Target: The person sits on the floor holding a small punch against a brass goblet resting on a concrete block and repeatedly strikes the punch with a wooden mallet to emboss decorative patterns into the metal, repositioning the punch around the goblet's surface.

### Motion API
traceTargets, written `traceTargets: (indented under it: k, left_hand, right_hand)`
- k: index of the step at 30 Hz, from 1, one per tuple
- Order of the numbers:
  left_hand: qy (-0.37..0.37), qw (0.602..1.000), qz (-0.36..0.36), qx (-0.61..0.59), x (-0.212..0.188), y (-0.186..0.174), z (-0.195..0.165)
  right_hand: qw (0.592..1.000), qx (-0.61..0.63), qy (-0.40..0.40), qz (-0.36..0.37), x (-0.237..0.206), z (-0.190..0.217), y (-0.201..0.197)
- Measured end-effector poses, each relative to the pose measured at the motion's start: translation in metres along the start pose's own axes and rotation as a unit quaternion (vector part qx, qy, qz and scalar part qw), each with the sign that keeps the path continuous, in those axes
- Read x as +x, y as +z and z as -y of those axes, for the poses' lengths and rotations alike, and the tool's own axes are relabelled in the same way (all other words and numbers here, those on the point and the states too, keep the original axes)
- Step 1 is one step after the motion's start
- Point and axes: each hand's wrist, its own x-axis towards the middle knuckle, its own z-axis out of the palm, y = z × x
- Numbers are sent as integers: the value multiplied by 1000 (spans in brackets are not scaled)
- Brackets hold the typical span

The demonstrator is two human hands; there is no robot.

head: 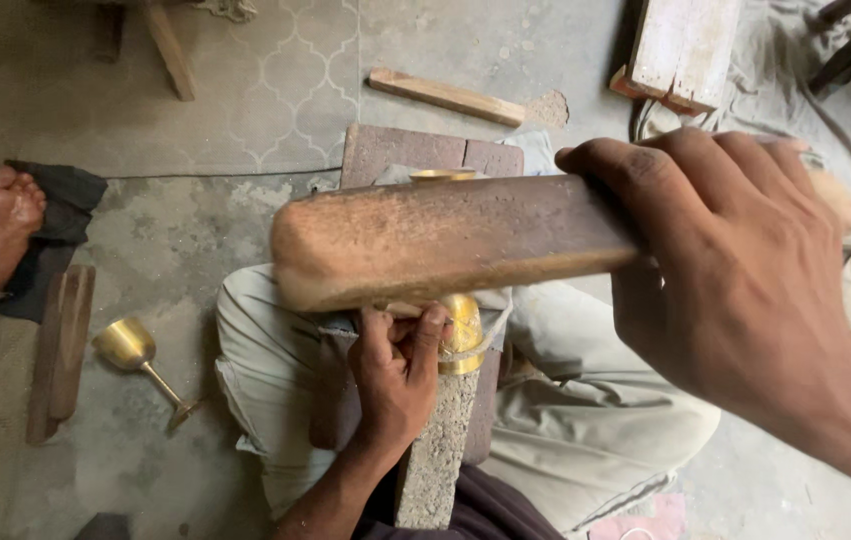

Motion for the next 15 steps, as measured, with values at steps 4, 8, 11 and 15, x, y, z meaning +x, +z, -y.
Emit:
traceTargets:
  k: [4,8,11,15]
  left_hand:
    - [19,999,15,24,2,0,-1]
    - [0,999,17,40,2,0,-6]
    - [-8,999,19,43,1,0,-7]
    - [-5,1000,20,18,-1,3,-6]
  right_hand:
    - [999,28,-14,-14,2,1,-11]
    - [999,-30,-15,22,2,3,-18]
    - [997,-64,-11,48,1,4,-18]
    - [997,-52,-8,51,-2,2,-16]
